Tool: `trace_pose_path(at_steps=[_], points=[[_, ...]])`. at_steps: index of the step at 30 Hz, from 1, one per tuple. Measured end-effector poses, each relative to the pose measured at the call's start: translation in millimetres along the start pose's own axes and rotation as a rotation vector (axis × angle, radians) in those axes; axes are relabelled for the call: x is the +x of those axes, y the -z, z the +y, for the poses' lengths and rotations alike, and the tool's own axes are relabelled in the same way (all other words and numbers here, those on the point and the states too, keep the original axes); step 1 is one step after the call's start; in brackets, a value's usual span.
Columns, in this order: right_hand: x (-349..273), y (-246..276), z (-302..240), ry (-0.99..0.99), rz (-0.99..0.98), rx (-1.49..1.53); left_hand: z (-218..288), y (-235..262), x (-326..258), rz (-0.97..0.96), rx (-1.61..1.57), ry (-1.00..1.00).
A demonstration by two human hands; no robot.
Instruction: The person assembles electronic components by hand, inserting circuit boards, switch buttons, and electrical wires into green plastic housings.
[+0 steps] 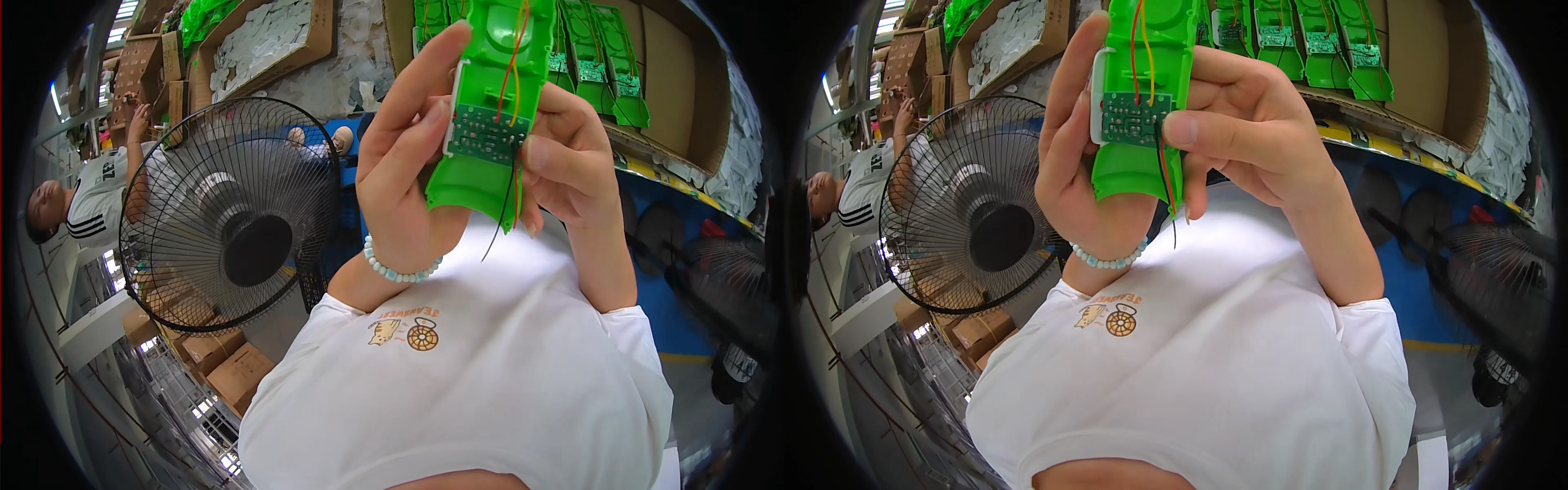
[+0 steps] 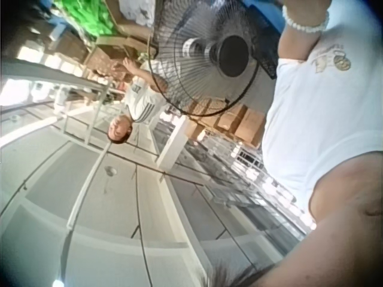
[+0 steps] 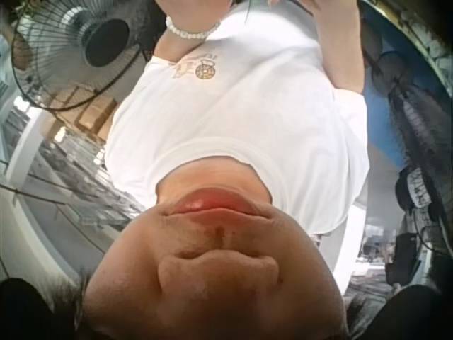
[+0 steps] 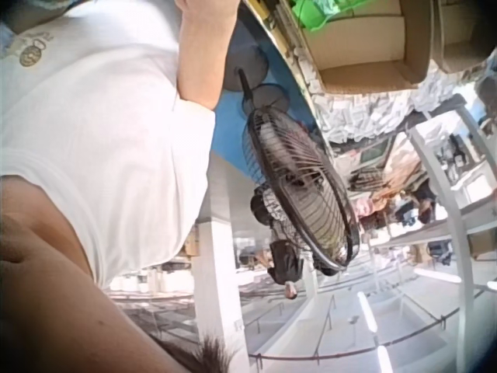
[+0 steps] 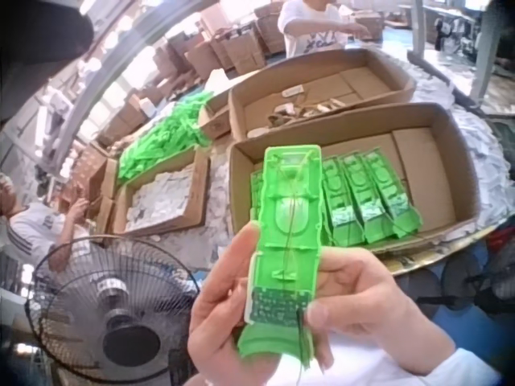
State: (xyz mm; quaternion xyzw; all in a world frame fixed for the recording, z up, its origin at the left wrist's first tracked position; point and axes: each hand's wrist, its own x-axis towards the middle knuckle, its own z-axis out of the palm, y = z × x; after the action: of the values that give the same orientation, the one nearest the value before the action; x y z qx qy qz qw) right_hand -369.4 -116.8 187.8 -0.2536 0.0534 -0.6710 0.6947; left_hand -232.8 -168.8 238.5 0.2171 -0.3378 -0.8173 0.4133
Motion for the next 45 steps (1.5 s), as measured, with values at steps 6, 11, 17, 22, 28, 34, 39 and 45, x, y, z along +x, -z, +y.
trace_pose_path(at_steps=[6,11,17,22,28,34,39,45], points=[[2.4,-22.5,-2.5,0.029,0.268,-0.360,-5.4,19.8,0.6,-0.168,-0.028,-0.114],[3.9,-19.0,4.3,0.488,0.381,-1.121,-7.2,11.8,0.7,0.027,-0.042,-0.120],[-0.3,-23.2,-1.3,0.547,0.222,-1.719,-9.6,28.5,2.2,-0.093,0.109,-0.077],[-1.6,-24.1,1.6,0.638,0.202,-1.892,-13.5,25.3,2.2,-0.110,0.101,-0.067],[0.0,-26.8,3.2,0.687,0.226,-1.901,-12.0,28.2,7.4,-0.153,0.256,-0.075],[-7.7,7.4,20.1,0.847,0.249,-1.807,-13.8,27.6,8.6,-0.179,0.215,-0.090],[-15.2,12.9,19.7,0.795,0.310,-1.774,-15.5,22.9,7.5,-0.165,0.147,-0.064],[-18.3,11.3,16.9,0.742,0.335,-1.740,-12.5,28.1,7.3,-0.205,0.141,-0.020]])
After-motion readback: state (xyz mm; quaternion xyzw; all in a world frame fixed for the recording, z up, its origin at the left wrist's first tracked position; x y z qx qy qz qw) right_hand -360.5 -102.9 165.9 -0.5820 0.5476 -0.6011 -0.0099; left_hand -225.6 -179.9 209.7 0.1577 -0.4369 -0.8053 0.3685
